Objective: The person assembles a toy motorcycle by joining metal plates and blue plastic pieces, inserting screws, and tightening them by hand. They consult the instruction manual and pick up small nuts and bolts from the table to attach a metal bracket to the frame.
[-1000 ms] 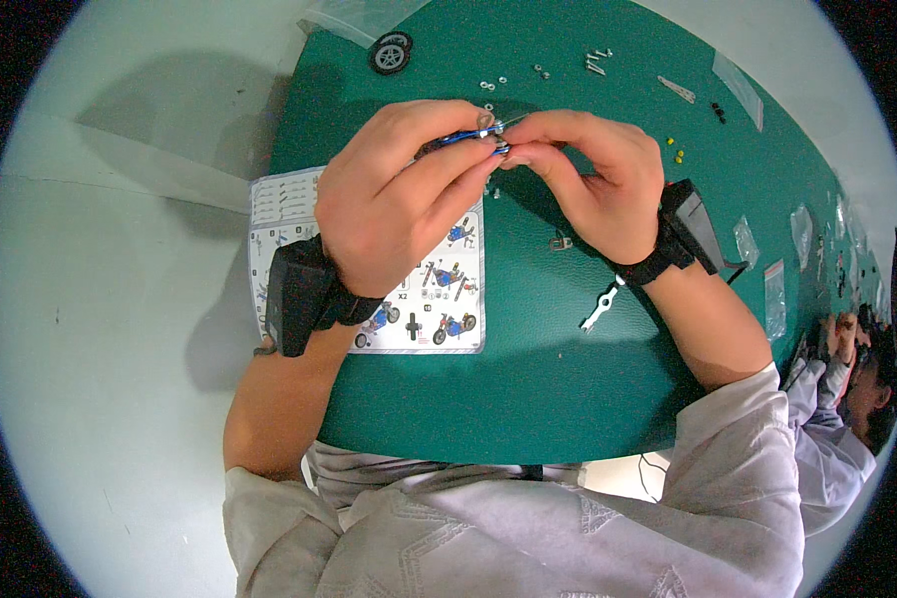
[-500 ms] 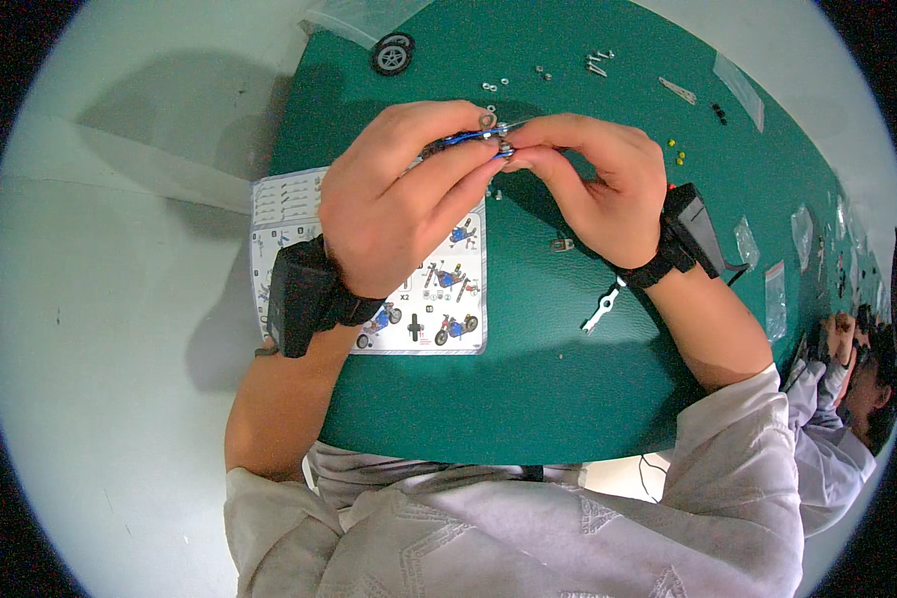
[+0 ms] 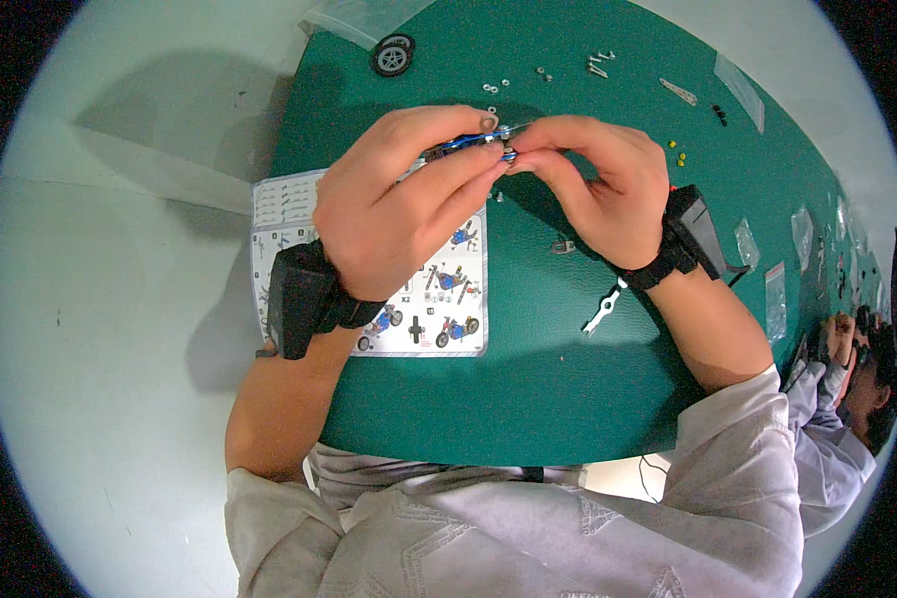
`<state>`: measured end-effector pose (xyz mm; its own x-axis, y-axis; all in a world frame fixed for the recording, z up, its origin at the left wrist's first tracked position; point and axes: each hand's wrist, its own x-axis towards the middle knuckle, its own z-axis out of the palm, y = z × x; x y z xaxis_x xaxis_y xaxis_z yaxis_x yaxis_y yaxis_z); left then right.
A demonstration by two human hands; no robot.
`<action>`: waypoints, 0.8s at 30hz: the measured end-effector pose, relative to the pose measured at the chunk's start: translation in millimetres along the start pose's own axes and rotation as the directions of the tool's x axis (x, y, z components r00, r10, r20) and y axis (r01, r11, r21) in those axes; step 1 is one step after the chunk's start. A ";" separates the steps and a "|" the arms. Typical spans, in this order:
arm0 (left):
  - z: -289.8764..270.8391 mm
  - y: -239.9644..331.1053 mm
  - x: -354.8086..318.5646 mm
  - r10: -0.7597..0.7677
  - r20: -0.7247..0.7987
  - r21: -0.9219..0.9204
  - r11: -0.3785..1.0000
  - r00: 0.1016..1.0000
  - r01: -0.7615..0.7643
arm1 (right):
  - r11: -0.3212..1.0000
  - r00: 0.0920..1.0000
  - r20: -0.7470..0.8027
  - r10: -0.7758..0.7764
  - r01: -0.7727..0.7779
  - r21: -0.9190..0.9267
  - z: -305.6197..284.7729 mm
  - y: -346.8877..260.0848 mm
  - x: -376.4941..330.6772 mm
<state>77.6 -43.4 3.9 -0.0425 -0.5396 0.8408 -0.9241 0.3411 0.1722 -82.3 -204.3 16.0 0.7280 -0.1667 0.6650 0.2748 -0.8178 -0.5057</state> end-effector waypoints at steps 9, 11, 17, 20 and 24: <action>-0.4 5.2 2.5 -0.036 0.010 0.009 0.999 0.999 0.036 | 1.000 1.000 0.025 0.011 -0.010 -0.028 -3.7 0.4 0.9; 0.2 4.2 2.2 -0.029 -0.003 0.014 0.999 1.000 0.029 | 0.998 0.997 0.072 0.008 -0.004 -0.058 -5.9 -3.1 2.3; -1.4 7.0 5.0 -0.013 -0.026 0.005 1.000 1.000 0.013 | 0.999 0.998 -0.022 -0.054 0.054 -0.002 -4.2 -5.6 1.4; 0.0 3.2 0.9 -0.040 -0.007 -0.013 0.999 0.999 0.040 | 0.999 0.999 -0.015 -0.031 0.031 0.015 0.9 1.3 -0.4; -3.6 7.3 1.2 -0.025 0.018 0.003 1.000 1.000 0.025 | 1.000 1.000 -0.011 -0.009 0.009 0.028 -0.3 -2.1 -3.0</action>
<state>72.1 -38.8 8.1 -0.0262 -0.5616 0.8270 -0.9259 0.3256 0.1918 -85.2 -202.2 15.2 0.7183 -0.1655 0.6758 0.2988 -0.8038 -0.5144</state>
